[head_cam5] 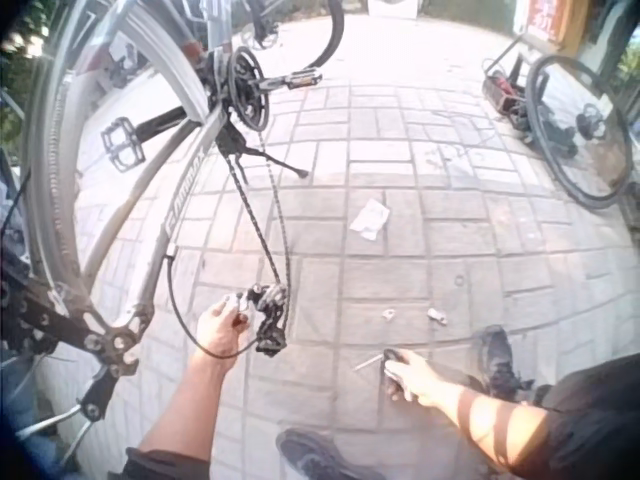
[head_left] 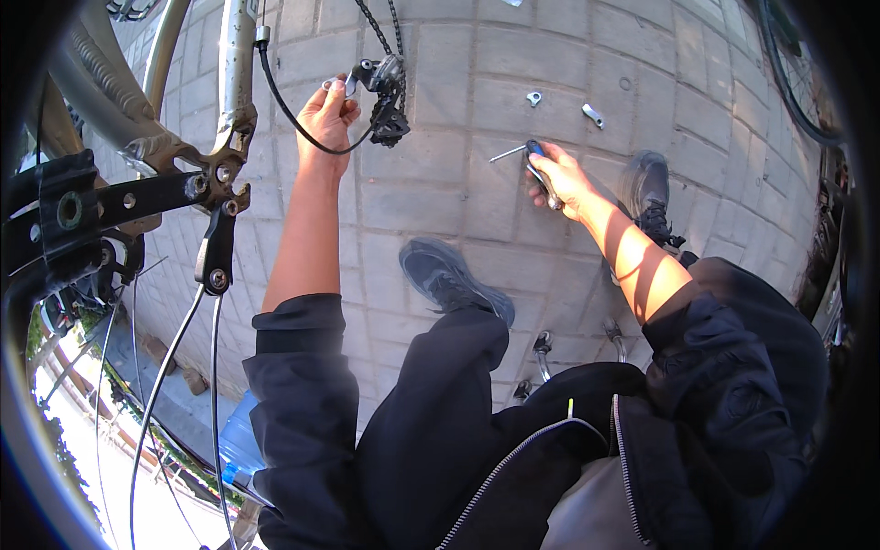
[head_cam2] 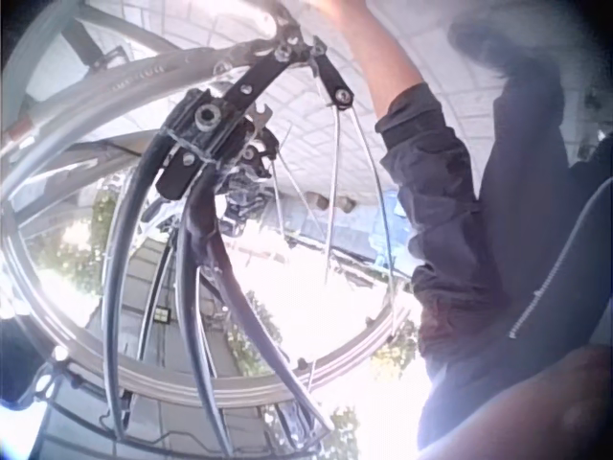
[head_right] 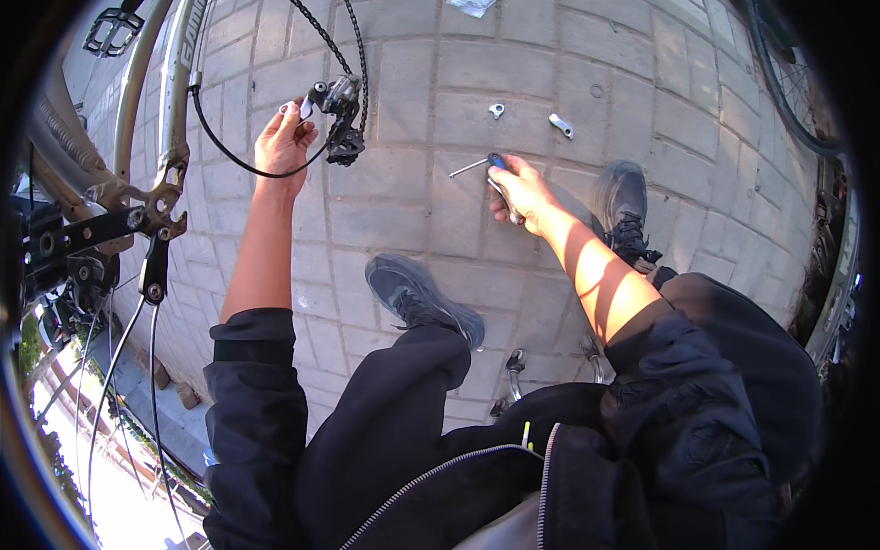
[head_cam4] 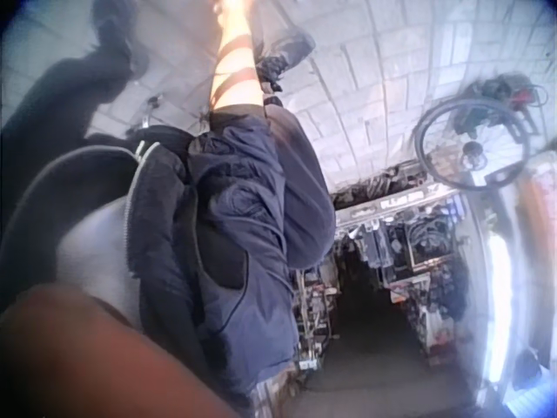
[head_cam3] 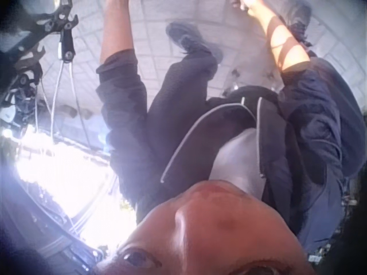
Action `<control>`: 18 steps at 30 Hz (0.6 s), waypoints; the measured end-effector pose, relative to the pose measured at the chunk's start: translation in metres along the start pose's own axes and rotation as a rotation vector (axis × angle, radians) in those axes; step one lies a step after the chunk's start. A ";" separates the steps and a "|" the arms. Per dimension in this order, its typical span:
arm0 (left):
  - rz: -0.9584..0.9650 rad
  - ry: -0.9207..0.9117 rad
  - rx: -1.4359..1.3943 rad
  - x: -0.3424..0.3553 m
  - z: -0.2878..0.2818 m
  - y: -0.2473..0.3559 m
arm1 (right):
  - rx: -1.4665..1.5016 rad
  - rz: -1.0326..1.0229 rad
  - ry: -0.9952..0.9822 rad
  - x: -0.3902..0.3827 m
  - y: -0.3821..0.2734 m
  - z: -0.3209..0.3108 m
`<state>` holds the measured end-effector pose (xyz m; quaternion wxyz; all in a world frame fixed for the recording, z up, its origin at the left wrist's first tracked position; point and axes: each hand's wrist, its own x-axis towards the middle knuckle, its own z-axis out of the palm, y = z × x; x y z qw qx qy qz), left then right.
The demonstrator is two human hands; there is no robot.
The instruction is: The person installs a rear derailleur onto a bicycle frame, aligns the chain, and tightens the mounting bolt using a multi-tool. The person then adjusts the derailleur cable and makes fine adjustments to the derailleur screws.
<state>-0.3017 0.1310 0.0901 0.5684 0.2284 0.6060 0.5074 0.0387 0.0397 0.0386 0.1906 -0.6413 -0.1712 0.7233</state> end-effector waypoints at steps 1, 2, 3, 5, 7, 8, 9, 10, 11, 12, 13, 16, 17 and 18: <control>0.024 -0.015 -0.023 -0.002 0.004 0.000 | -0.069 -0.011 -0.002 -0.001 -0.002 0.000; 0.050 -0.027 -0.046 -0.005 0.007 0.002 | -0.133 -0.037 0.015 -0.003 -0.002 0.001; 0.061 -0.054 -0.075 -0.012 0.007 0.003 | -0.198 -0.062 0.031 -0.004 -0.001 0.003; 0.032 -0.099 -0.070 -0.022 0.006 0.010 | -0.335 -0.084 0.039 -0.011 -0.010 0.010; 0.070 -0.125 -0.068 -0.035 0.008 0.016 | -0.657 -0.455 0.129 0.012 0.015 -0.007; 0.092 -0.129 -0.057 -0.042 0.007 0.017 | -0.815 -0.640 0.171 0.016 0.019 -0.007; 0.103 -0.123 -0.065 -0.048 0.006 0.020 | -0.846 -0.620 0.166 0.018 0.024 -0.011; 0.101 -0.115 -0.034 -0.055 0.003 0.020 | -0.880 -0.600 0.160 0.009 0.021 -0.010; 0.101 -0.107 -0.005 -0.061 0.000 0.022 | -0.915 -0.583 0.154 -0.001 0.015 -0.009; 0.101 -0.099 0.024 -0.066 -0.002 0.024 | -0.979 -0.548 0.183 -0.009 0.010 -0.006; 0.103 -0.107 0.040 -0.071 -0.002 0.025 | -1.043 -0.509 0.219 -0.019 0.004 -0.002; 0.109 -0.124 0.205 -0.083 -0.003 0.031 | -1.128 -0.674 0.363 -0.036 -0.022 0.022; 0.110 -0.121 0.223 -0.089 -0.002 0.033 | -1.136 -0.776 0.413 -0.039 -0.032 0.036; 0.101 -0.133 0.237 -0.092 -0.002 0.035 | -1.009 -1.016 0.317 -0.052 -0.051 0.056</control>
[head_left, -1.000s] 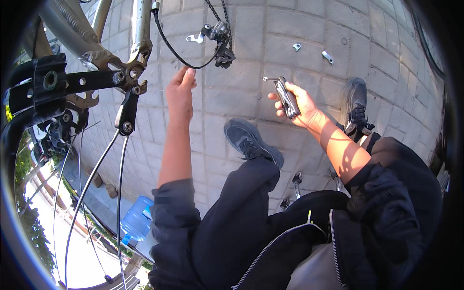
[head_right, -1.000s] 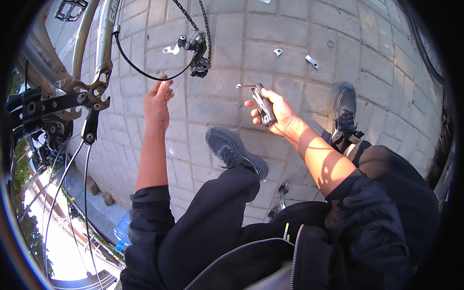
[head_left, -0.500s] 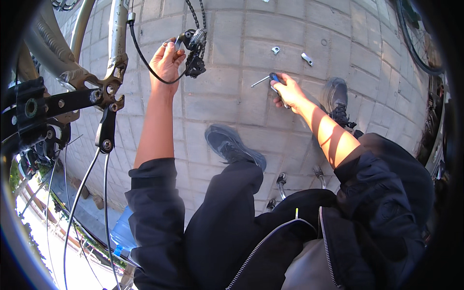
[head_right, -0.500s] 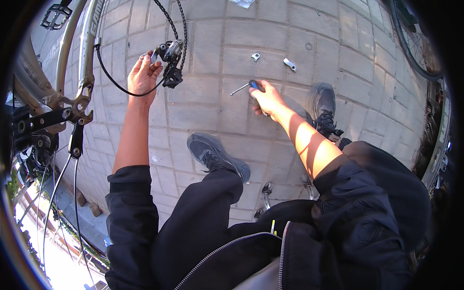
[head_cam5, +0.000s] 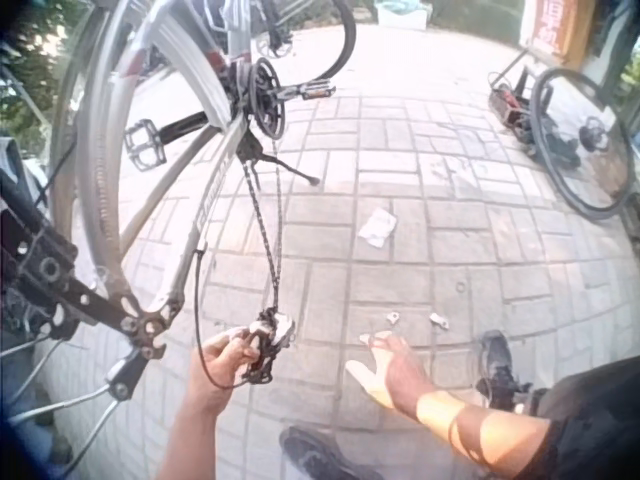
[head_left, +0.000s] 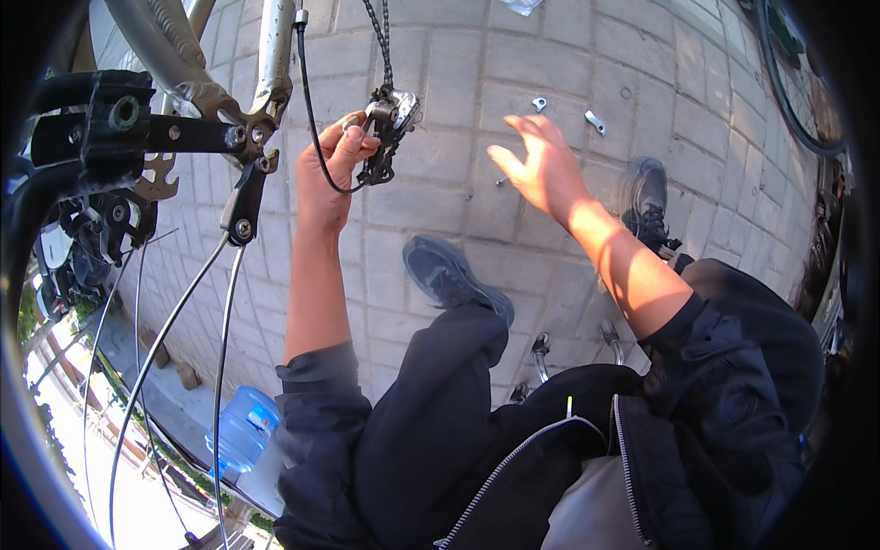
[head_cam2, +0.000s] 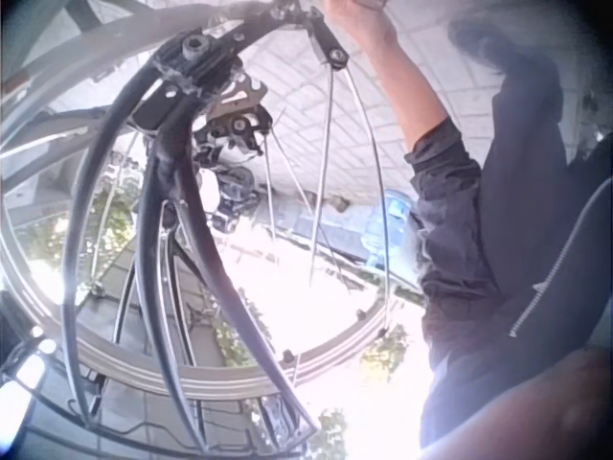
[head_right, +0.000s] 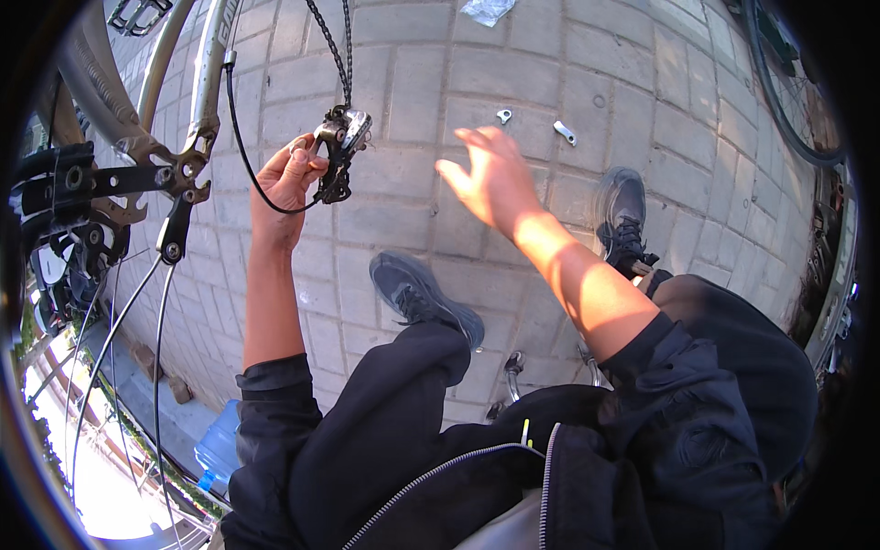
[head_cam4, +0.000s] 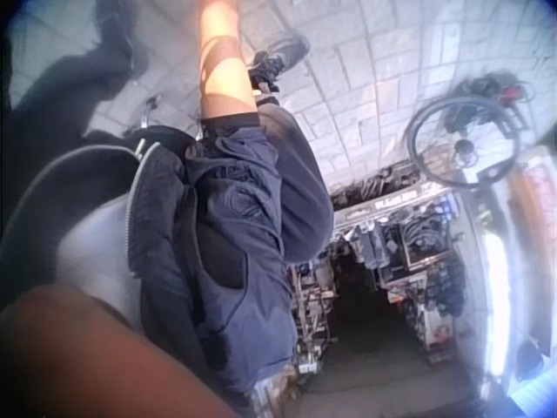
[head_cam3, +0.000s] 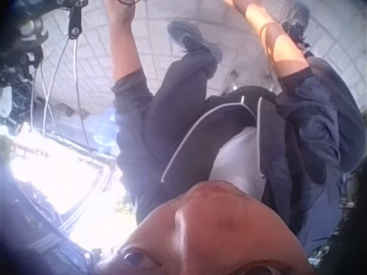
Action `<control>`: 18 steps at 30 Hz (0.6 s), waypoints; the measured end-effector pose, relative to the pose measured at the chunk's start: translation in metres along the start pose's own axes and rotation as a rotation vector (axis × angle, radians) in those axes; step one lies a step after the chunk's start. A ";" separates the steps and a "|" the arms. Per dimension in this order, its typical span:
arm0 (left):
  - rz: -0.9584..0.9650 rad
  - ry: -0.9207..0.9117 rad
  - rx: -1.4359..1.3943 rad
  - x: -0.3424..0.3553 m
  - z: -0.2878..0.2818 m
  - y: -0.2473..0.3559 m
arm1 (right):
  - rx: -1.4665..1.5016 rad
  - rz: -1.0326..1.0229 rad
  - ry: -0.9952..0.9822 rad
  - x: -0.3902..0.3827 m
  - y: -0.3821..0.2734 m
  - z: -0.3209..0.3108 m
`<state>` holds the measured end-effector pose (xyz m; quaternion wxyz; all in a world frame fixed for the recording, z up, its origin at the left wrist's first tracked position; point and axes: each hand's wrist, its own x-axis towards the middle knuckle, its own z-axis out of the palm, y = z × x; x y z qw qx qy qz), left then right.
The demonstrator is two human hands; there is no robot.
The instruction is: The person installs a rear derailleur onto a bicycle frame, aligns the chain, and tightens the mounting bolt using a multi-tool. The person then adjusts the derailleur cable and makes fine adjustments to the derailleur screws.
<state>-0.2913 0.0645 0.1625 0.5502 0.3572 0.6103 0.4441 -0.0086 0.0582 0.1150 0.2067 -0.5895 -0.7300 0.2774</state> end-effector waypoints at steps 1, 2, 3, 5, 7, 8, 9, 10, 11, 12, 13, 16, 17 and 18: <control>-0.012 -0.007 0.016 -0.006 -0.004 0.001 | 0.165 0.035 -0.115 0.017 -0.041 -0.014; -0.014 -0.022 0.030 -0.009 -0.005 0.006 | 0.233 -0.034 -0.084 0.024 -0.062 -0.010; -0.011 -0.045 0.023 -0.011 -0.003 0.006 | 0.293 -0.102 -0.044 0.033 -0.075 -0.004; -0.023 -0.042 0.009 -0.019 0.007 0.017 | 0.189 -0.042 -0.131 0.044 -0.100 0.003; -0.017 -0.030 0.030 -0.025 0.012 0.026 | 0.202 0.026 -0.207 0.045 -0.111 0.001; -0.008 -0.027 0.058 -0.027 0.012 0.031 | 0.264 0.051 -0.246 0.045 -0.112 0.000; 0.000 -0.024 0.086 -0.030 0.013 0.036 | 0.325 0.076 -0.285 0.044 -0.112 0.001; 0.029 -0.030 0.150 -0.034 0.013 0.043 | 0.373 0.022 -0.269 0.045 -0.111 0.003; 0.058 -0.038 0.215 -0.038 0.013 0.052 | 0.421 -0.031 -0.251 0.046 -0.107 0.005; 0.087 -0.046 0.280 -0.043 0.014 0.058 | 0.468 -0.085 -0.232 0.046 -0.103 0.008; 0.081 -0.011 0.237 -0.048 0.014 0.061 | 0.514 -0.204 -0.143 0.045 -0.103 0.007; 0.162 0.030 0.209 -0.059 0.016 0.075 | 0.592 -0.307 -0.194 0.042 -0.110 -0.001; 0.170 0.043 0.265 -0.062 0.016 0.078 | 0.625 -0.324 -0.178 0.040 -0.109 0.004; 0.179 0.056 0.274 -0.064 0.018 0.080 | 0.609 -0.325 -0.161 0.040 -0.109 0.007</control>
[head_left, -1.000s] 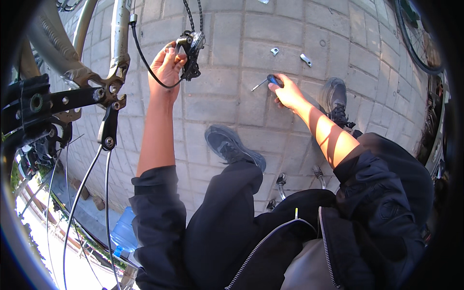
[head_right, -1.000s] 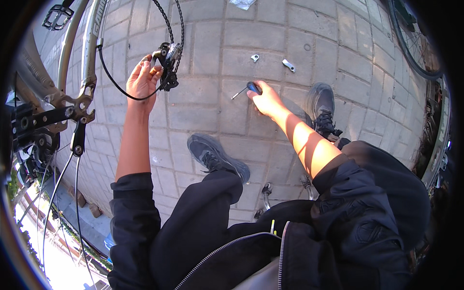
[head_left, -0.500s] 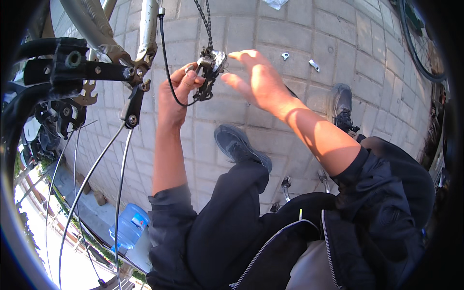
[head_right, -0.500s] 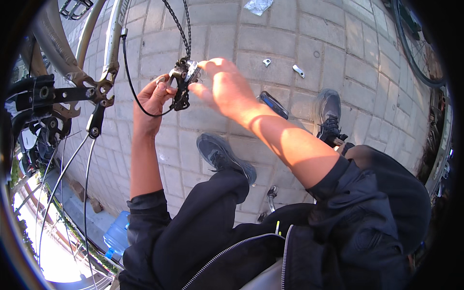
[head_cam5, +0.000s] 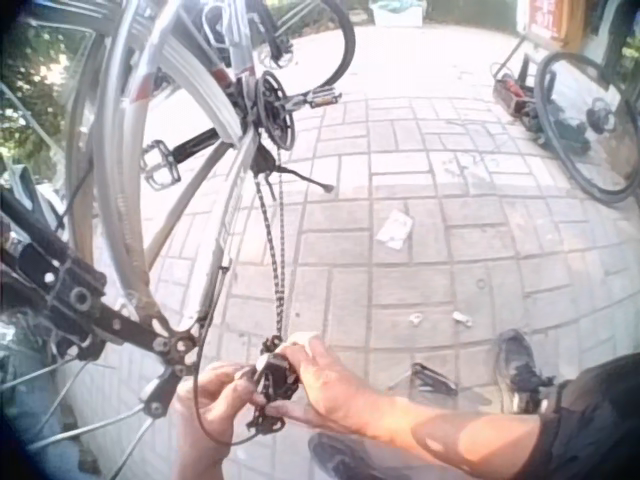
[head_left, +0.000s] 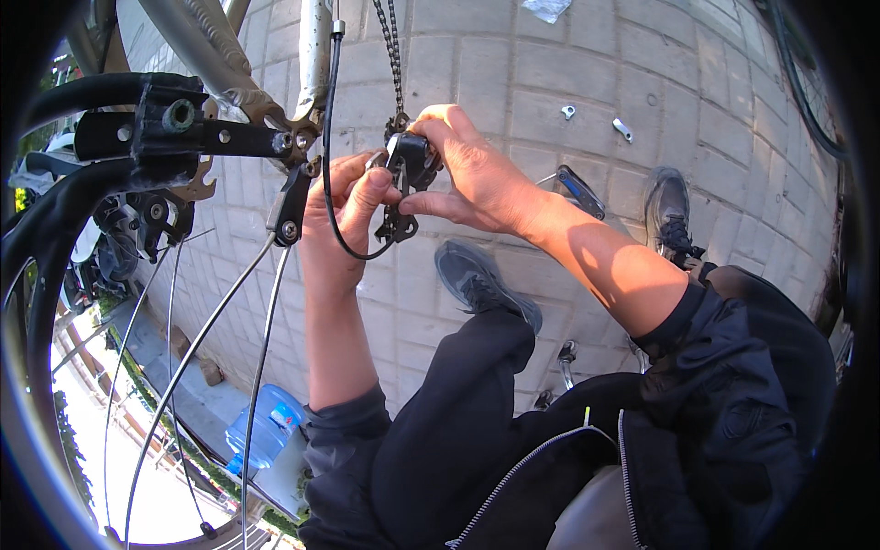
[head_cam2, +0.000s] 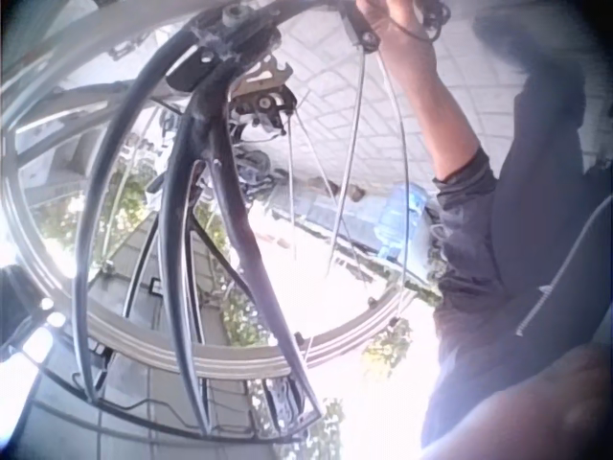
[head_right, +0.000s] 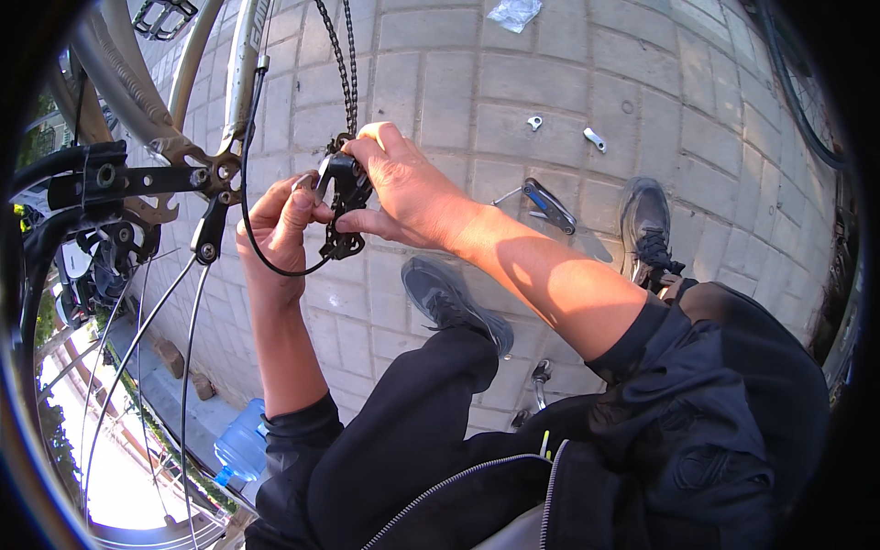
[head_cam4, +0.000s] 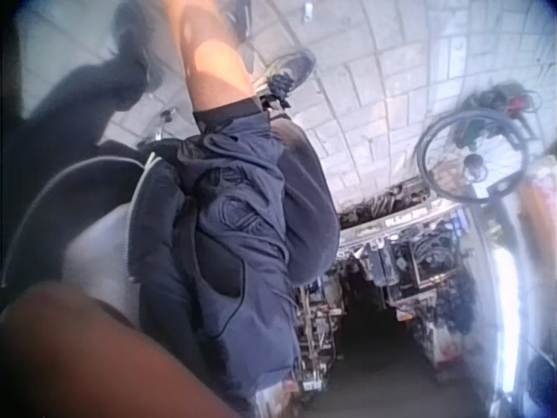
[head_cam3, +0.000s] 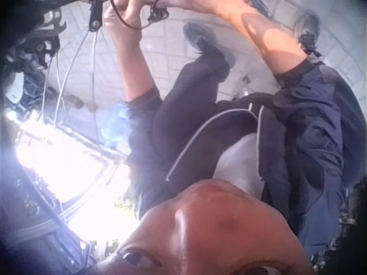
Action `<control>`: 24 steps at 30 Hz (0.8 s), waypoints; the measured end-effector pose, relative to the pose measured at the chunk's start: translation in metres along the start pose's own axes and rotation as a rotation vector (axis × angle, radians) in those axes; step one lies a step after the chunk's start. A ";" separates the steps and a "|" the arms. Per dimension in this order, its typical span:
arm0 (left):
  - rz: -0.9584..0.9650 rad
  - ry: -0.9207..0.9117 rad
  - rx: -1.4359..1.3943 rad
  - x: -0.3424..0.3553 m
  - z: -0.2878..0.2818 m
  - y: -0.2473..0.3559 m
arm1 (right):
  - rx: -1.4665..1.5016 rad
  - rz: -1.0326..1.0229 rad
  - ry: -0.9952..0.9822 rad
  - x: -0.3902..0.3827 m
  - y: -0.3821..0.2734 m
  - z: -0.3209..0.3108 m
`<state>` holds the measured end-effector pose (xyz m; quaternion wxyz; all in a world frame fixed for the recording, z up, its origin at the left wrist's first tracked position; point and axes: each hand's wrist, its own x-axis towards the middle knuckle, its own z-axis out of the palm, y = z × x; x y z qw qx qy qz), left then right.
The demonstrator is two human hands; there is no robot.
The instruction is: The person installs a rear derailleur onto a bicycle frame, aligns the chain, and tightens the mounting bolt using a multi-tool. The person then adjusts the derailleur cable and makes fine adjustments to the derailleur screws.
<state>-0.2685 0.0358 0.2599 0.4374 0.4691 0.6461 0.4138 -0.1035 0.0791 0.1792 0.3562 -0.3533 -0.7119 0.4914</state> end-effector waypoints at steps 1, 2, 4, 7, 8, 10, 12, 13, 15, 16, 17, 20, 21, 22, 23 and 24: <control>-0.011 0.006 -0.008 -0.002 -0.001 0.000 | -0.013 -0.003 0.009 0.000 -0.001 0.003; -0.022 0.011 -0.015 -0.004 -0.002 0.000 | -0.027 -0.006 0.018 0.000 -0.003 0.006; 0.014 -0.059 -0.069 -0.008 -0.007 0.002 | -0.040 -0.035 0.043 0.001 -0.007 0.006; 0.221 -0.218 0.189 -0.004 -0.019 0.008 | -0.095 -0.056 -0.052 0.000 -0.013 -0.004; 0.330 -0.234 0.348 -0.002 -0.024 0.013 | -0.063 -0.013 -0.095 0.002 -0.023 -0.008; 0.349 -0.217 0.248 -0.003 -0.032 0.008 | -0.009 0.078 -0.180 0.004 -0.041 -0.017; 0.401 -0.236 0.361 0.003 -0.035 0.003 | 0.061 0.130 -0.231 0.006 -0.045 -0.024; 0.526 -0.213 0.355 0.007 -0.031 -0.003 | 0.077 0.137 -0.229 0.005 -0.046 -0.024; 0.547 -0.186 0.339 0.005 -0.026 -0.001 | 0.126 0.125 -0.221 0.007 -0.051 -0.025; 0.557 -0.175 0.290 0.005 -0.023 -0.003 | 0.163 0.147 -0.248 0.008 -0.052 -0.026; 0.544 -0.141 0.269 0.006 -0.020 -0.001 | 0.200 0.168 -0.277 0.009 -0.053 -0.027; 0.498 -0.113 0.245 0.007 -0.018 0.002 | 0.170 0.130 -0.331 0.010 -0.049 -0.025; 0.509 -0.123 0.260 0.008 -0.017 0.003 | 0.162 0.126 -0.329 0.011 -0.050 -0.026; 0.520 -0.131 0.275 0.010 -0.017 0.003 | 0.153 0.121 -0.328 0.012 -0.051 -0.026; 0.555 -0.112 0.312 0.010 -0.016 0.004 | 0.109 0.086 -0.310 0.011 -0.052 -0.025; 0.544 -0.103 0.294 0.009 -0.016 0.003 | 0.065 0.050 -0.292 0.010 -0.054 -0.023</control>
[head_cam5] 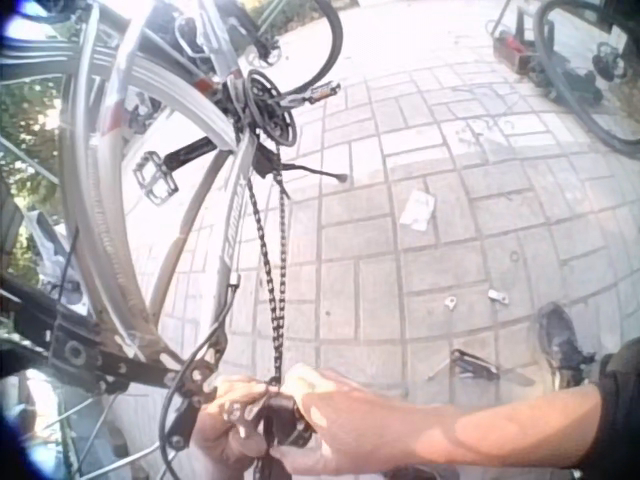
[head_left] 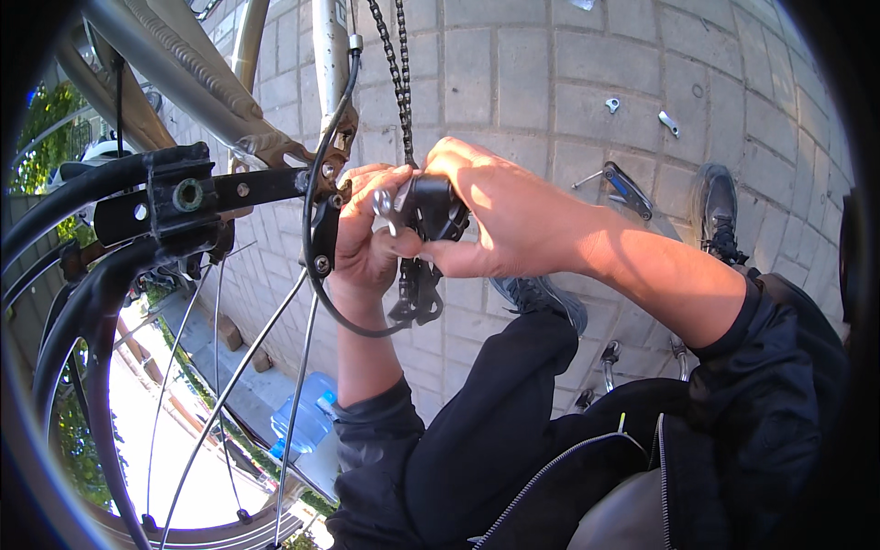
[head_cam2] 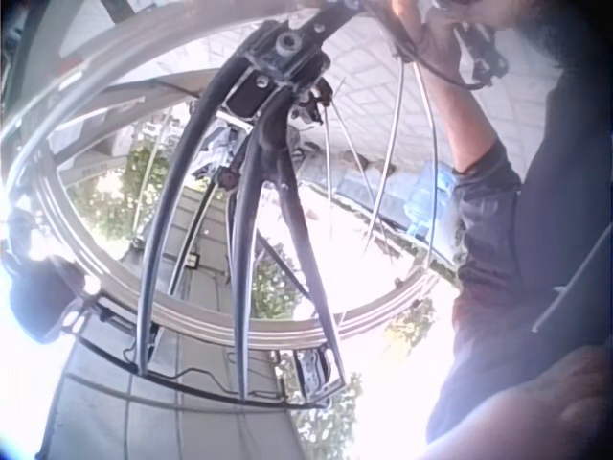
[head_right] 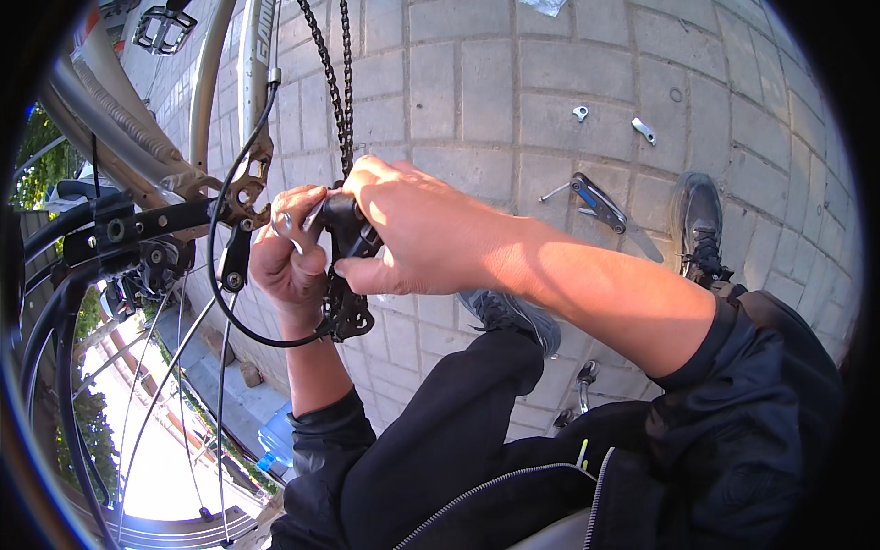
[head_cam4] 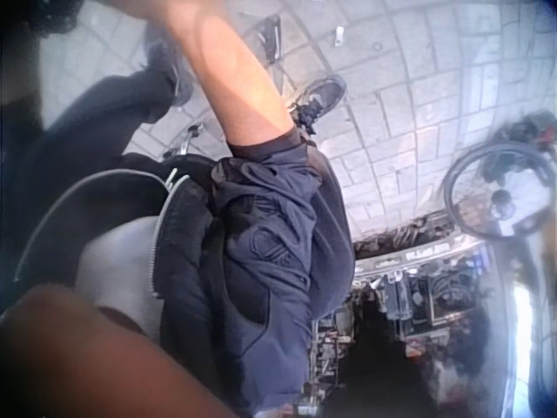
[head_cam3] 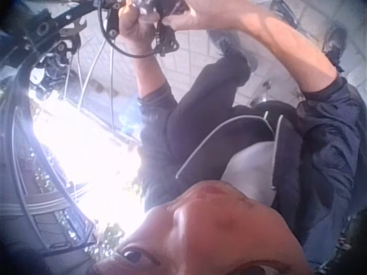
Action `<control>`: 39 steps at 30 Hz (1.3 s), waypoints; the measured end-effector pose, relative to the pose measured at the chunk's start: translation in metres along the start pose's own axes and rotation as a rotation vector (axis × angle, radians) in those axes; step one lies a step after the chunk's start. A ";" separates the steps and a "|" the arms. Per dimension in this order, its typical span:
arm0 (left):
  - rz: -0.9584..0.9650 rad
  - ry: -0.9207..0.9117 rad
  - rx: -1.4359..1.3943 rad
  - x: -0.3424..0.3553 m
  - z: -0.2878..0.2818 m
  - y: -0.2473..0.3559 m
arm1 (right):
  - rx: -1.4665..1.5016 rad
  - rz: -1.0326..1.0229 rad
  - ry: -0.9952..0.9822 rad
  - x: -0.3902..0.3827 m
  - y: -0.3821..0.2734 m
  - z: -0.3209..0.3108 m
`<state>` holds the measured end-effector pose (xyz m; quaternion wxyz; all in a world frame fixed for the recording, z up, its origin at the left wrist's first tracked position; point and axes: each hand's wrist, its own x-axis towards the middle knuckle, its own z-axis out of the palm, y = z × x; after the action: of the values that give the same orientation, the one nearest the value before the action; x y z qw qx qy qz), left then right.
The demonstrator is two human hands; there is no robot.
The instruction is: The person installs a rear derailleur onto a bicycle frame, aligns the chain, and tightens the mounting bolt using a multi-tool. The person then adjusts the derailleur cable and makes fine adjustments to the derailleur screws.
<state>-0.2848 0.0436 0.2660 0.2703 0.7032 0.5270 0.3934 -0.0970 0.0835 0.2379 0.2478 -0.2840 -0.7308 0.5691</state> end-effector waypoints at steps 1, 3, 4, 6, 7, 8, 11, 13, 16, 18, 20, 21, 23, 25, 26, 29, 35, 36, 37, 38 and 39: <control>-0.011 0.012 -0.017 -0.001 0.001 0.000 | -0.050 -0.030 0.019 -0.001 -0.002 0.001; 0.005 0.021 -0.025 -0.001 0.002 -0.002 | -0.110 -0.034 0.032 -0.001 -0.003 0.003; 0.003 0.044 -0.045 -0.003 0.003 -0.003 | -0.137 -0.036 0.037 0.000 -0.004 0.004; -0.002 0.091 -0.085 -0.006 0.004 -0.004 | -0.159 -0.080 0.070 0.002 -0.007 0.002; -0.021 0.073 -0.081 -0.006 0.003 -0.004 | -0.173 -0.103 0.089 0.004 -0.008 0.001; -0.023 0.116 -0.092 -0.007 0.005 -0.004 | -0.229 -0.141 0.133 0.005 -0.007 0.003; -0.039 0.180 -0.173 -0.008 0.007 -0.008 | -0.338 -0.226 0.202 0.009 -0.005 0.005; -0.089 0.239 -0.211 -0.009 0.007 -0.008 | -0.343 -0.239 0.162 0.013 -0.007 0.000; -0.122 0.348 -0.295 -0.003 0.011 -0.006 | -0.350 -0.214 0.148 0.015 -0.008 -0.001; -0.129 0.430 -0.358 0.002 0.016 -0.002 | -0.356 -0.236 0.146 0.017 -0.008 -0.002; -0.081 0.434 -0.354 0.000 0.013 -0.006 | -0.352 -0.234 0.140 0.018 -0.009 -0.003; -0.101 0.408 -0.345 -0.001 0.009 -0.007 | -0.345 -0.226 0.134 0.019 -0.011 -0.003; -0.050 0.381 -0.271 -0.001 0.007 -0.004 | -0.347 -0.264 0.119 0.020 -0.010 -0.001; -0.007 0.375 -0.165 -0.006 0.004 -0.006 | -0.298 -0.229 0.100 0.020 -0.011 0.000; 0.014 0.371 -0.113 -0.007 0.004 -0.006 | -0.274 -0.211 0.092 0.019 -0.012 0.001; -0.059 0.363 -0.111 -0.006 0.006 -0.001 | -0.288 -0.213 0.095 0.020 -0.012 0.000; -0.075 0.366 -0.126 -0.010 0.009 0.001 | -0.372 -0.204 0.028 0.022 -0.015 -0.006; -0.059 0.363 -0.118 -0.009 0.008 0.000 | -0.376 -0.212 0.043 0.022 -0.014 -0.006; -0.045 0.361 -0.106 -0.009 0.006 -0.001 | -0.378 -0.223 0.057 0.022 -0.014 -0.005; -0.030 0.359 -0.094 -0.010 0.006 -0.002 | -0.381 -0.233 0.070 0.022 -0.014 -0.004; -0.020 0.353 -0.104 -0.010 0.006 -0.003 | -0.384 -0.219 0.052 0.022 -0.014 -0.005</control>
<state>-0.2833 0.0349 0.2576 0.2134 0.6030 0.5521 0.5348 -0.1116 0.0995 0.2539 0.2684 -0.2594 -0.8456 0.3816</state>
